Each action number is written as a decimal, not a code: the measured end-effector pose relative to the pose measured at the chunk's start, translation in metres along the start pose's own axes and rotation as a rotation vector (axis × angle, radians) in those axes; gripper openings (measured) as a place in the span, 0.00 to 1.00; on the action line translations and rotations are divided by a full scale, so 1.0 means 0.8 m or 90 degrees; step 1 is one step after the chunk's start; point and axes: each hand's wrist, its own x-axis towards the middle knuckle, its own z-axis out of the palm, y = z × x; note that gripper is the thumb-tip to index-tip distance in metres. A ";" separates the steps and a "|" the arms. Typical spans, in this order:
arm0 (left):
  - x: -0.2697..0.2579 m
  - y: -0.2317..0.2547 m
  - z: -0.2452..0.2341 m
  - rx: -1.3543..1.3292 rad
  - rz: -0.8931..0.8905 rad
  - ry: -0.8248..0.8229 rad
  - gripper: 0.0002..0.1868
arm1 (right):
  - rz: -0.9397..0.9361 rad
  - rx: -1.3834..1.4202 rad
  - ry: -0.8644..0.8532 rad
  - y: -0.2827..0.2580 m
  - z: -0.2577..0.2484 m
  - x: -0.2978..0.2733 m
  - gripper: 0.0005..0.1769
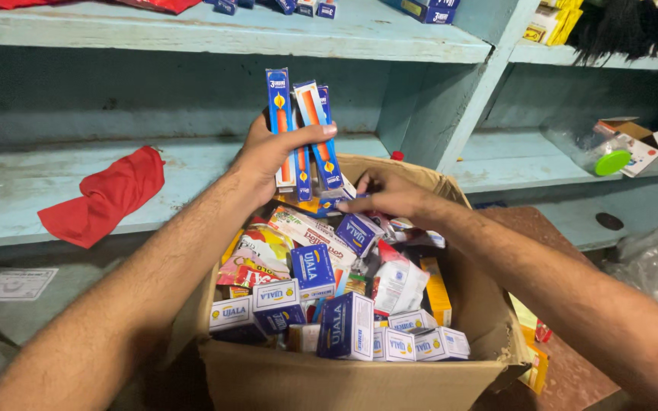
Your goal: The person organizes small boxes of toothpaste and other packaged goods from a cardboard box onto a metal shelf. They repeatedly pick up items, sort them by type, and place them in neat rows on the shelf. The person handles the items by hand, arranging them to fit the available space.
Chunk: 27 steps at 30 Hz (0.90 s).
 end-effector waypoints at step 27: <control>-0.012 0.015 0.020 0.060 -0.115 -0.276 0.26 | -0.299 -0.077 0.088 -0.115 -0.139 -0.117 0.24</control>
